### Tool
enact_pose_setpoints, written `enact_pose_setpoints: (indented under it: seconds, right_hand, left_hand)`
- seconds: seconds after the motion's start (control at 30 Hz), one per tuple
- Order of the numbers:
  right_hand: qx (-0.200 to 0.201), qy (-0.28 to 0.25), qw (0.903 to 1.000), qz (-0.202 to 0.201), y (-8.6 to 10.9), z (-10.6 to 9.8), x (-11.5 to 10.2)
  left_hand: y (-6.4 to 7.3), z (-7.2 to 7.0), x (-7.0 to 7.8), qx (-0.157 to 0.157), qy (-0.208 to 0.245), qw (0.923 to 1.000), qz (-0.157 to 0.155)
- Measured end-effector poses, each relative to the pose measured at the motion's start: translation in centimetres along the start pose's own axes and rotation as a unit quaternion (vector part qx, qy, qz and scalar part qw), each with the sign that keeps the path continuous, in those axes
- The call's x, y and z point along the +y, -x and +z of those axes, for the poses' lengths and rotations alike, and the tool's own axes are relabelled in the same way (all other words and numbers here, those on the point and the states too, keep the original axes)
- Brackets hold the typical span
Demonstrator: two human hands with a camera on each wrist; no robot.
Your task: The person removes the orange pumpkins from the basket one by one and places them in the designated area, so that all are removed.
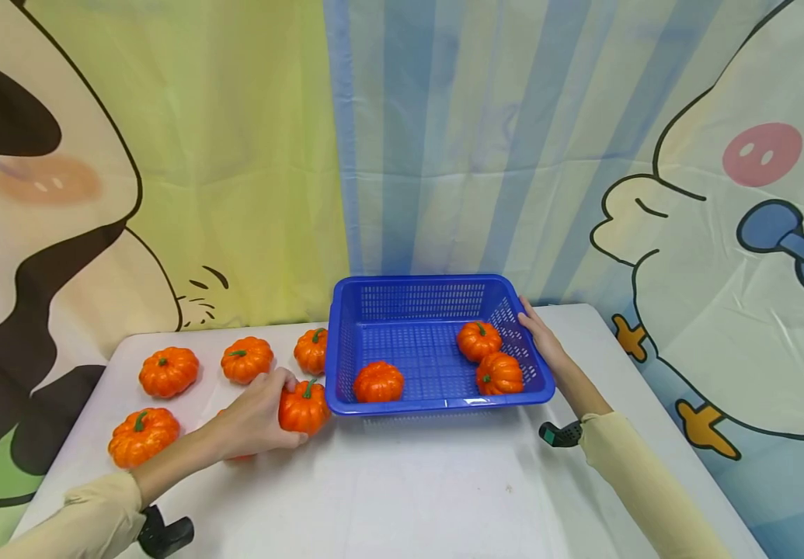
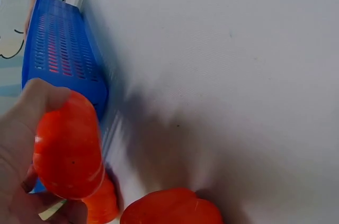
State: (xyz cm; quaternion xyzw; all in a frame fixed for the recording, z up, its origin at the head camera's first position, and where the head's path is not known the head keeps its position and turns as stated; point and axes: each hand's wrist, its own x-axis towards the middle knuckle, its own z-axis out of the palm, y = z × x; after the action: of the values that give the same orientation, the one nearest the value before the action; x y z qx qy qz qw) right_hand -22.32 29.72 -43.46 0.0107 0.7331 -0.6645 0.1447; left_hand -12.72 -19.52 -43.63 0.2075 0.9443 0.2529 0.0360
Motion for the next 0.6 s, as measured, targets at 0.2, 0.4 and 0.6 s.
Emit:
enact_pose_setpoints:
  seconds: [0.2, 0.4, 0.6]
  right_hand:
    - [-0.002, 0.012, 0.9998, -0.014, -1.2, -0.9, 1.6]
    - [-0.004, 0.013, 0.9997, -0.022, -1.3, -1.1, 1.7]
    - [-0.008, 0.004, 0.9997, -0.022, -1.3, -0.9, 1.9]
  left_hand:
    - [-0.7, -0.1, 0.1, -0.019, -0.032, 0.9993, -0.002]
    - [-1.8, -0.6, 0.4, -0.052, -0.058, 0.997, 0.004]
    - [-2.5, -0.3, 0.4, -0.083, -0.06, 0.9947, 0.011]
